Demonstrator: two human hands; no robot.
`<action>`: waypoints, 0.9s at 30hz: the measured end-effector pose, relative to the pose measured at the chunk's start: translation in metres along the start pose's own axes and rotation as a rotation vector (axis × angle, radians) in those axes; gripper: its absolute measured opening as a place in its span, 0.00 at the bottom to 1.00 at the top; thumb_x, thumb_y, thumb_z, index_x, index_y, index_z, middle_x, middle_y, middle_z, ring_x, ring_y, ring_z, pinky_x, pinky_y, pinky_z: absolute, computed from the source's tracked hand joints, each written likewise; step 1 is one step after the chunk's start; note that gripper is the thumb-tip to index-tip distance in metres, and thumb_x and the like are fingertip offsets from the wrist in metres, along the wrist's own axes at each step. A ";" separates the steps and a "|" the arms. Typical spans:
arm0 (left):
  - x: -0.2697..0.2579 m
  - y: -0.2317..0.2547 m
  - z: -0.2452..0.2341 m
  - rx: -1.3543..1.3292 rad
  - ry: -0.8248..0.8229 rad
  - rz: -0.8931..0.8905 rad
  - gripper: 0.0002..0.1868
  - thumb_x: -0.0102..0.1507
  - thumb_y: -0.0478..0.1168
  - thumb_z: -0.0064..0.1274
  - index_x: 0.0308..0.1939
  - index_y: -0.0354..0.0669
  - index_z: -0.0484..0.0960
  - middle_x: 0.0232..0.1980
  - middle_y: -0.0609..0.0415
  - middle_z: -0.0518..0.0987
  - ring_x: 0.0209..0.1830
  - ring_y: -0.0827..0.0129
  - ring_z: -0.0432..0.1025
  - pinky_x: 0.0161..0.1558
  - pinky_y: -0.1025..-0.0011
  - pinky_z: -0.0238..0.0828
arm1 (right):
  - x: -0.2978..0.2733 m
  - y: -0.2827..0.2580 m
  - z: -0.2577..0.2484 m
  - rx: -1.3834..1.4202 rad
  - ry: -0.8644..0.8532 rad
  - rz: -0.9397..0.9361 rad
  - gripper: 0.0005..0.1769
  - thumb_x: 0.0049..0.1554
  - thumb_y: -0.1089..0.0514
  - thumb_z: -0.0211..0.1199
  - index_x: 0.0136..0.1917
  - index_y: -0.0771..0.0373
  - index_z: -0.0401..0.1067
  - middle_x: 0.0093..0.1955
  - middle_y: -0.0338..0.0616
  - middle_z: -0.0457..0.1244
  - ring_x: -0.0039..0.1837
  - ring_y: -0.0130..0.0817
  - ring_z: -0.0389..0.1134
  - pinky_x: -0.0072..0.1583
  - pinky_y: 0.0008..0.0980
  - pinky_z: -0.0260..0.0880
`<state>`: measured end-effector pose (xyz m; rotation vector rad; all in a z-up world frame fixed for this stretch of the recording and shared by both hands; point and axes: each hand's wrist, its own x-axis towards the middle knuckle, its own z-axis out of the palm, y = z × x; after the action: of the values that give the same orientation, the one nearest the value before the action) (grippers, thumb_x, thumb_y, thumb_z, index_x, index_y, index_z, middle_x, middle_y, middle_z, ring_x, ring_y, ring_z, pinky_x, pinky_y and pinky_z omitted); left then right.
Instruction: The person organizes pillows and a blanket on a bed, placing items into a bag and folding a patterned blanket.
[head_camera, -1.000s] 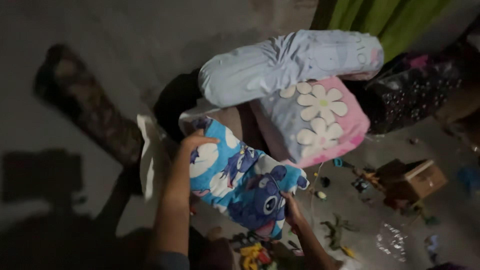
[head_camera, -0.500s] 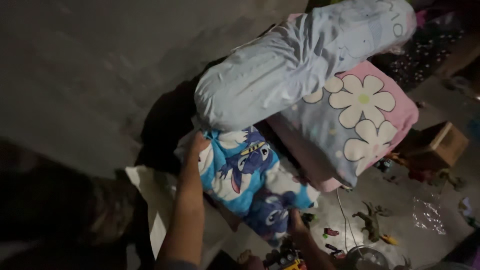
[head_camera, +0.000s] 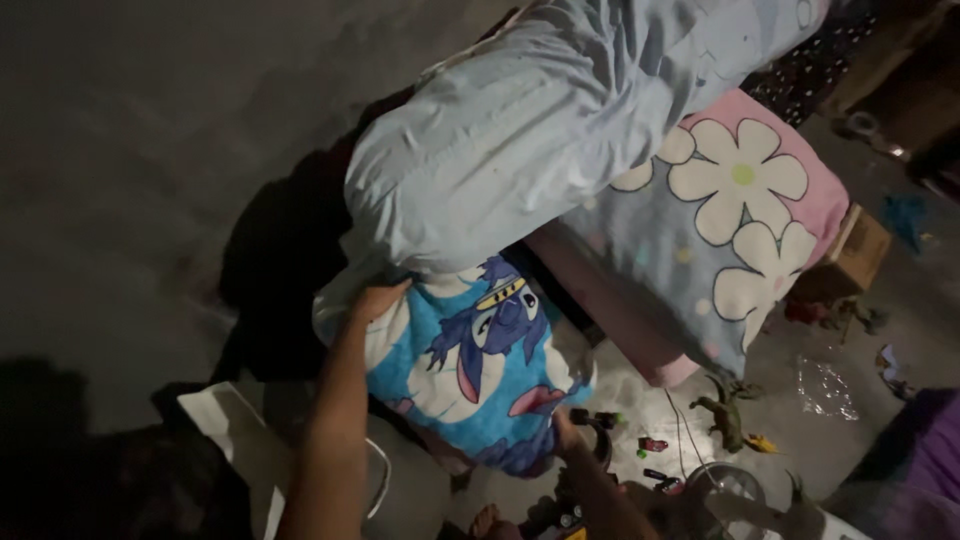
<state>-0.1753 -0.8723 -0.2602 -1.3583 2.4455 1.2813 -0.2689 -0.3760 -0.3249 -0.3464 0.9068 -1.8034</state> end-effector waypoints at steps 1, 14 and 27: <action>0.008 0.001 -0.005 -0.012 0.000 0.013 0.47 0.59 0.76 0.53 0.64 0.39 0.77 0.66 0.39 0.74 0.66 0.49 0.67 0.64 0.57 0.62 | 0.005 0.003 0.001 0.012 0.048 0.016 0.32 0.66 0.42 0.50 0.71 0.70 0.61 0.62 0.53 0.65 0.59 0.43 0.67 0.60 0.42 0.68; 0.084 0.053 -0.083 -0.001 0.880 0.351 0.45 0.62 0.71 0.46 0.74 0.47 0.62 0.76 0.39 0.59 0.75 0.42 0.51 0.67 0.38 0.44 | 0.148 0.057 0.089 0.093 0.510 0.090 0.33 0.56 0.42 0.64 0.65 0.68 0.68 0.53 0.54 0.67 0.48 0.45 0.71 0.46 0.45 0.74; -0.059 0.069 0.027 0.172 0.732 0.592 0.44 0.69 0.65 0.42 0.79 0.40 0.56 0.80 0.32 0.52 0.79 0.32 0.47 0.75 0.36 0.49 | 0.062 -0.008 0.086 -0.040 0.537 0.461 0.43 0.56 0.31 0.62 0.70 0.64 0.63 0.58 0.51 0.59 0.58 0.53 0.59 0.54 0.66 0.60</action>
<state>-0.1979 -0.7956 -0.2098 -1.2528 3.5528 0.6386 -0.2477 -0.4657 -0.2719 0.3246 1.2717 -1.4609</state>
